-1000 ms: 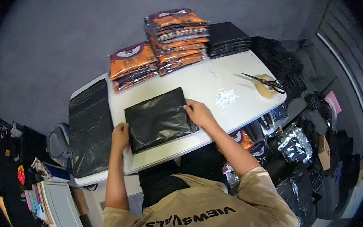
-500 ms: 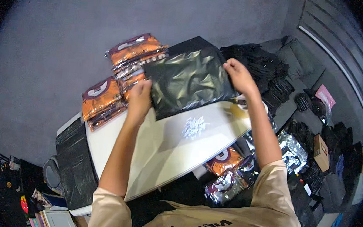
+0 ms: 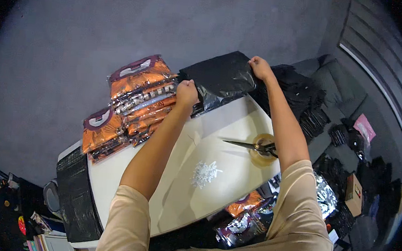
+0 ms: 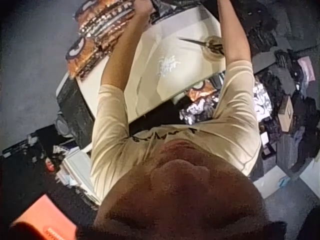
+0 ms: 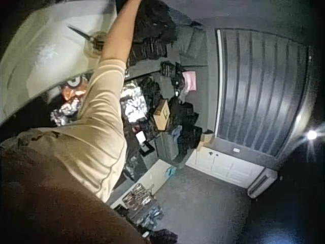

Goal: The recorder is placing folded shirts into individual plastic bags and then into larger black shipping bags, sealing them with tape and adding labels.

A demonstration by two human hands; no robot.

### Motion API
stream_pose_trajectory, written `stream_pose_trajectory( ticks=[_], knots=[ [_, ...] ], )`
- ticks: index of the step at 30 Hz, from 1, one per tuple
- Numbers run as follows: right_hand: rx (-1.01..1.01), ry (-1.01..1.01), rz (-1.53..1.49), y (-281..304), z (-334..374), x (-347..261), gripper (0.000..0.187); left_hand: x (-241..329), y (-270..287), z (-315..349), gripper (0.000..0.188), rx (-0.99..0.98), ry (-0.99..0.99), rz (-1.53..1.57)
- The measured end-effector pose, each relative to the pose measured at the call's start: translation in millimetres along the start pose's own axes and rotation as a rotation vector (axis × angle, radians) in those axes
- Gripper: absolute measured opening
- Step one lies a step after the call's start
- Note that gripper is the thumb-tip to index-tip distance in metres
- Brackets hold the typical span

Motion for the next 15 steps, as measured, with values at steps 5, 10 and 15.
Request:
stream_pose_trajectory(
  ticks=[5, 10, 15],
  knots=[
    [-0.115, -0.113, 0.217, -22.6, -50.7, 19.7, 0.044, -7.7, -26.1, -18.3, 0.029, -0.072, 0.148, 0.023],
    [-0.297, -0.12, 0.166, -76.6, -30.1, 11.9, 0.049, -56.6, 14.3, -7.5, 0.076, 0.008, -0.257, -0.552],
    [-0.189, -0.209, 0.159, -70.5, -25.1, 63.1, 0.048, -44.7, -9.9, 15.7, 0.084, -0.188, 0.004, -0.393]
  ],
)
Point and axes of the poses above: each hand's wrist, its own z-axis away from the middle knuckle, its own y-axis out of the back of the hand, x = y × z, the point moved 5 cm from there along -z, towards the middle knuckle
